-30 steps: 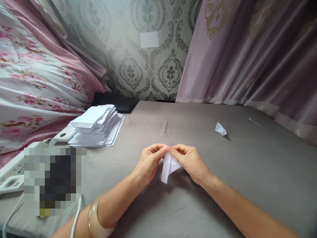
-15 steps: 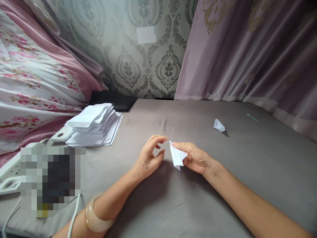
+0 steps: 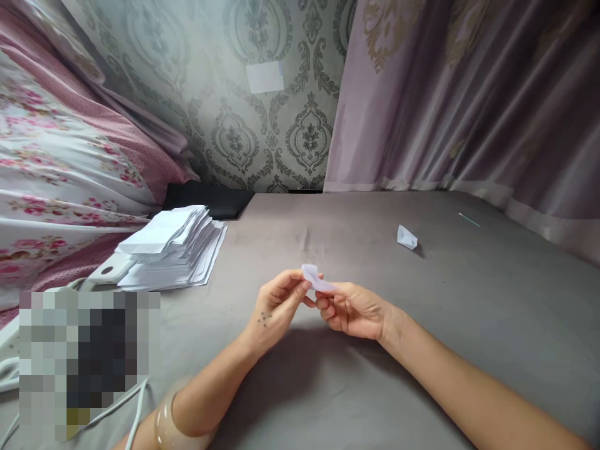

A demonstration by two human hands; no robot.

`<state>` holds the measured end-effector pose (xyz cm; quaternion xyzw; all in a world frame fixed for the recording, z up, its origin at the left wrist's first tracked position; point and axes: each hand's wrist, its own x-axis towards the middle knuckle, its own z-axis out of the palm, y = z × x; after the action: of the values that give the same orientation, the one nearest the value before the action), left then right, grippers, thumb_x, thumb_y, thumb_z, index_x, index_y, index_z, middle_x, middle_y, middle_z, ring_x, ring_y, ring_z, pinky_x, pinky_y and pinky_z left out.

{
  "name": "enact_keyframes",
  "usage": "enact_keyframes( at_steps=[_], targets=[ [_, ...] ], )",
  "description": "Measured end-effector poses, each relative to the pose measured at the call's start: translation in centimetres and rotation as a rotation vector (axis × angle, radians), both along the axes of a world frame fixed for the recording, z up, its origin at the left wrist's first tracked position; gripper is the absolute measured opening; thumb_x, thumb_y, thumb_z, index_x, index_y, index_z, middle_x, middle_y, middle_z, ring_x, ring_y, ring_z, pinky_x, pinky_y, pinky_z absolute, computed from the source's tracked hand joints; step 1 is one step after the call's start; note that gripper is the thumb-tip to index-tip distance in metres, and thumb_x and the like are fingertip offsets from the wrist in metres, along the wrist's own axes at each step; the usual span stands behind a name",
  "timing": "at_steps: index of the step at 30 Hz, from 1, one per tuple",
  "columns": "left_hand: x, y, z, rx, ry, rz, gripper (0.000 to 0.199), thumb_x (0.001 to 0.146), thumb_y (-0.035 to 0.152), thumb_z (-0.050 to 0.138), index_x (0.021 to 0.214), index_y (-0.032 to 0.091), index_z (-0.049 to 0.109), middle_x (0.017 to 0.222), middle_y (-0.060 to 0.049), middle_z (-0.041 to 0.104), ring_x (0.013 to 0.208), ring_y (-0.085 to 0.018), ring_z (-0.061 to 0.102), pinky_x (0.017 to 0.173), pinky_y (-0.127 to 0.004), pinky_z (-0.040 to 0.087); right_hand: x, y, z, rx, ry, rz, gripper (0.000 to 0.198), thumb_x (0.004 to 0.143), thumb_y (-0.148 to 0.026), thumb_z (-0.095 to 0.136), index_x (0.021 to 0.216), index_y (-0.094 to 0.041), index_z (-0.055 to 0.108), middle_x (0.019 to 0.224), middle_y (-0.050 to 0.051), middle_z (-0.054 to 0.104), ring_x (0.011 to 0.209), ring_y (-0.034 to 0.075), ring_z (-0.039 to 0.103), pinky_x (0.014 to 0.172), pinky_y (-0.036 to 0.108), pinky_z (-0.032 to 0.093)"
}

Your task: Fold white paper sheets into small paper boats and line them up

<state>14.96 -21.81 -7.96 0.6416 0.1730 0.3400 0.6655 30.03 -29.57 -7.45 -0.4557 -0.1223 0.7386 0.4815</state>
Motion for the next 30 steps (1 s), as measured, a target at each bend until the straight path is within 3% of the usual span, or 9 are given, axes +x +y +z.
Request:
enact_keyframes(
  at_steps=[2, 6, 8, 11, 14, 19, 23, 30],
  targets=[
    [0.2, 0.1, -0.1, -0.073, -0.001, 0.047, 0.018, 0.083, 0.030, 0.062, 0.091, 0.014, 0.063, 0.090, -0.005, 0.069, 0.076, -0.014, 0.064, 0.076, -0.030, 0.055, -0.1, 0.0, 0.1, 0.060, -0.327, -0.084, 0.016, 0.076, -0.027, 0.064, 0.070, -0.014, 0.056, 0.062, -0.003, 0.053, 0.049, 0.004, 0.046, 0.044, 0.016, 0.035],
    [0.5, 0.2, -0.3, -0.177, 0.061, 0.088, 0.022, 0.080, 0.033, 0.065, 0.089, 0.013, 0.062, 0.085, -0.005, 0.069, 0.083, -0.018, 0.066, 0.082, -0.033, 0.055, -0.5, -0.2, 0.6, 0.422, -1.067, -0.542, 0.020, 0.082, -0.037, 0.058, 0.078, -0.018, 0.056, 0.071, 0.000, 0.059, 0.065, 0.011, 0.055, 0.063, 0.024, 0.045],
    [0.6, 0.0, -0.4, -0.204, 0.083, 0.073, 0.024, 0.079, 0.034, 0.066, 0.089, 0.013, 0.061, 0.083, -0.005, 0.069, 0.082, -0.018, 0.067, 0.083, -0.034, 0.055, -0.9, -0.4, 1.0, 0.586, -1.282, -0.613, 0.016, 0.083, -0.035, 0.059, 0.084, -0.020, 0.056, 0.081, 0.001, 0.061, 0.075, 0.013, 0.057, 0.073, 0.027, 0.046],
    [0.7, -0.3, -0.6, -0.229, 0.096, 0.048, 0.025, 0.078, 0.035, 0.067, 0.087, 0.013, 0.060, 0.078, -0.003, 0.069, 0.078, -0.016, 0.066, 0.082, -0.034, 0.055, -1.6, -0.6, 1.3, 0.721, -1.490, -0.603, 0.012, 0.082, -0.030, 0.061, 0.088, -0.021, 0.054, 0.086, 0.001, 0.062, 0.078, 0.013, 0.057, 0.076, 0.028, 0.046],
    [0.9, -0.7, -0.8, -0.239, 0.107, 0.017, 0.025, 0.078, 0.036, 0.067, 0.088, 0.014, 0.060, 0.075, -0.002, 0.069, 0.075, -0.015, 0.066, 0.080, -0.032, 0.055, -2.1, -0.6, 1.0, 0.729, -1.571, -0.572, 0.011, 0.082, -0.026, 0.061, 0.086, -0.022, 0.053, 0.082, -0.001, 0.061, 0.074, 0.012, 0.056, 0.072, 0.026, 0.046],
    [1.0, -1.1, -0.8, -0.281, 0.097, -0.025, 0.026, 0.075, 0.034, 0.069, 0.091, 0.014, 0.063, 0.079, -0.002, 0.068, 0.074, -0.013, 0.064, 0.075, -0.030, 0.057, -2.1, -0.4, 0.4, 0.669, -1.494, -0.570, 0.007, 0.085, -0.024, 0.058, 0.086, -0.023, 0.051, 0.078, -0.003, 0.061, 0.067, 0.010, 0.056, 0.066, 0.022, 0.046],
    [0.8, -1.0, -0.5, -0.341, 0.033, 0.050, 0.024, 0.075, 0.034, 0.069, 0.092, 0.016, 0.066, 0.089, -0.003, 0.066, 0.076, -0.014, 0.063, 0.065, -0.030, 0.060, -2.3, -0.5, 0.3, 0.711, -1.493, -0.500, 0.006, 0.086, -0.023, 0.057, 0.089, -0.023, 0.052, 0.079, -0.003, 0.063, 0.067, 0.010, 0.058, 0.065, 0.021, 0.047],
    [0.6, -0.8, -0.4, -0.371, 0.007, 0.155, 0.021, 0.073, 0.033, 0.071, 0.084, 0.015, 0.071, 0.082, -0.004, 0.065, 0.077, -0.015, 0.059, 0.058, -0.026, 0.059, -2.7, -0.6, -0.3, 0.840, -1.629, -0.476, 0.012, 0.088, -0.018, 0.054, 0.095, -0.023, 0.061, 0.084, -0.001, 0.068, 0.075, 0.011, 0.062, 0.071, 0.022, 0.049]
  ],
)
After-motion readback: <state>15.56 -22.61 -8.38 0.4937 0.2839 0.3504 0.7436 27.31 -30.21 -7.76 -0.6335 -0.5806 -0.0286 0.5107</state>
